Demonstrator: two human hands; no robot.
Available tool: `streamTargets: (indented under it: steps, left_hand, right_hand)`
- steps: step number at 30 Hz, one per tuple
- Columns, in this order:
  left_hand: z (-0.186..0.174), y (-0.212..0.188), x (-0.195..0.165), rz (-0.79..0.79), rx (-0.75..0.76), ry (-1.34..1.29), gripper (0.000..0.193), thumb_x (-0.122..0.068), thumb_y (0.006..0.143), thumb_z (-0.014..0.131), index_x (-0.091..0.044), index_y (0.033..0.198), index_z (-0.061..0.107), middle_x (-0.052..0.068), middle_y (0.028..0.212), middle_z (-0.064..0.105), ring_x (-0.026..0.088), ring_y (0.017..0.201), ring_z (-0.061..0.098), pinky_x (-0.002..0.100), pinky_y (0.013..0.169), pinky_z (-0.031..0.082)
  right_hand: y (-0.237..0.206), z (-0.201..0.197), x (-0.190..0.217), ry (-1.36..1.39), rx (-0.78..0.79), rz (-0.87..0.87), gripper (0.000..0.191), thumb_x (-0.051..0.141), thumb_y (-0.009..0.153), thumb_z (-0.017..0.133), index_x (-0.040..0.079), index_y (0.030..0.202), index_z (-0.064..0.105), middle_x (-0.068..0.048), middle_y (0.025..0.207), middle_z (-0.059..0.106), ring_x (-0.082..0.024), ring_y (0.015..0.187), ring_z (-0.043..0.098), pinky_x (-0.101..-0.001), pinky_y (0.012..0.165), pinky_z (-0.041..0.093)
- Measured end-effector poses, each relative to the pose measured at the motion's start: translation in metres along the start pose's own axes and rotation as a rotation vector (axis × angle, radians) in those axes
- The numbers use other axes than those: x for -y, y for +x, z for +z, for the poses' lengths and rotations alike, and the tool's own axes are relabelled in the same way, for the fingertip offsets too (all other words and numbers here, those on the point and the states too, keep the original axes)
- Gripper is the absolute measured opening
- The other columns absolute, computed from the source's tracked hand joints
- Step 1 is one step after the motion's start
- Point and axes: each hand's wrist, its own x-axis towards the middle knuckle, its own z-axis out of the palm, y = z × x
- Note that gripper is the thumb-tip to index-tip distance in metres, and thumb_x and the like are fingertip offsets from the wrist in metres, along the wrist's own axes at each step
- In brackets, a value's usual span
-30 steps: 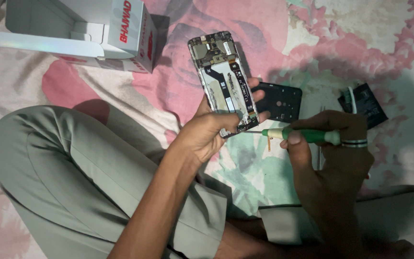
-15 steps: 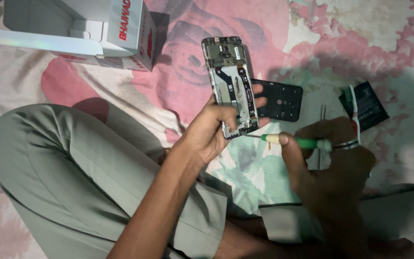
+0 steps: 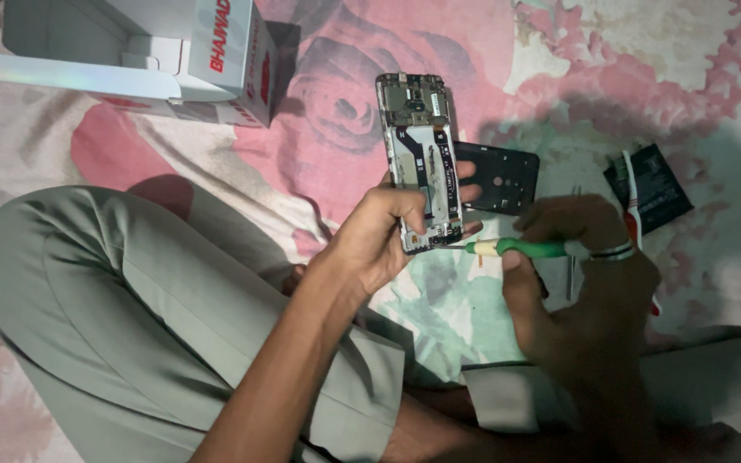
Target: The person uses a small screwdriver to remove screws from the internal frame of a disassembled smartphone. They hold the phone in one hand and manipulate the screwdriver with the other, placing removed screws on the bedsheet.
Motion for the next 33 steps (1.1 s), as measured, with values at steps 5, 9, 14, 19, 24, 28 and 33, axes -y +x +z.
streamTargets:
  steps: [5,9,14,19,24,28,33]
  left_hand:
    - [-0.001,0.001,0.001,0.004,-0.067,0.061,0.078,0.007,0.061,0.045,0.013,0.138,0.046,0.021,0.134,0.057,0.034,0.132,0.055,0.054,0.105,0.055]
    - [-0.001,0.001,0.0,-0.044,-0.025,0.0,0.077,0.002,0.064,0.047,0.014,0.14,0.048,0.028,0.13,0.058,0.035,0.128,0.057,0.052,0.105,0.056]
    - [0.0,0.0,-0.002,-0.041,-0.051,0.027,0.076,0.002,0.063,0.046,0.013,0.138,0.049,0.025,0.13,0.058,0.035,0.126,0.058,0.052,0.105,0.057]
    - [0.001,0.001,-0.001,-0.026,-0.064,0.016,0.073,0.002,0.064,0.046,0.016,0.135,0.051,0.024,0.127,0.059,0.033,0.126,0.059,0.053,0.104,0.057]
    - [-0.001,0.001,-0.002,-0.043,-0.102,0.044,0.071,0.002,0.064,0.046,0.014,0.134,0.052,0.025,0.125,0.06,0.033,0.125,0.059,0.052,0.101,0.058]
    - [0.0,0.002,-0.002,-0.042,-0.102,0.065,0.071,0.003,0.065,0.046,0.013,0.134,0.052,0.025,0.125,0.06,0.034,0.122,0.06,0.051,0.1,0.059]
    - [0.003,0.001,-0.003,-0.014,-0.144,0.111,0.071,0.003,0.064,0.044,0.014,0.134,0.051,0.021,0.127,0.06,0.032,0.125,0.06,0.051,0.098,0.06]
  right_hand:
    - [0.002,0.004,0.001,-0.085,0.03,0.133,0.021,0.01,0.09,0.083,0.007,0.094,0.063,-0.007,0.075,0.066,-0.018,0.065,0.065,-0.0314,0.061,0.049]
    - [0.005,-0.001,0.003,-0.019,0.019,0.004,0.019,0.008,0.087,0.074,0.005,0.099,0.06,-0.01,0.087,0.065,-0.019,0.077,0.066,-0.0307,0.07,0.05]
    - [0.008,0.0,0.006,-0.089,0.062,0.102,0.014,0.009,0.091,0.077,0.006,0.098,0.065,-0.006,0.073,0.065,-0.015,0.062,0.064,-0.0293,0.059,0.048]
    - [0.01,-0.005,0.008,0.036,0.068,-0.006,0.021,0.007,0.085,0.065,0.004,0.105,0.062,-0.01,0.088,0.067,-0.019,0.079,0.067,-0.0302,0.071,0.051]
    - [0.008,-0.003,0.006,-0.127,0.11,0.154,0.015,0.012,0.091,0.076,0.006,0.103,0.068,-0.006,0.072,0.069,-0.015,0.056,0.065,-0.0295,0.055,0.049]
    - [0.008,-0.006,0.003,0.04,0.093,-0.01,0.022,0.008,0.089,0.064,0.006,0.111,0.062,-0.01,0.09,0.068,-0.017,0.081,0.068,-0.0303,0.074,0.053]
    - [0.009,-0.003,0.002,-0.066,0.147,0.186,0.013,0.011,0.092,0.074,0.008,0.103,0.068,-0.006,0.071,0.069,-0.012,0.054,0.064,-0.0285,0.054,0.049]
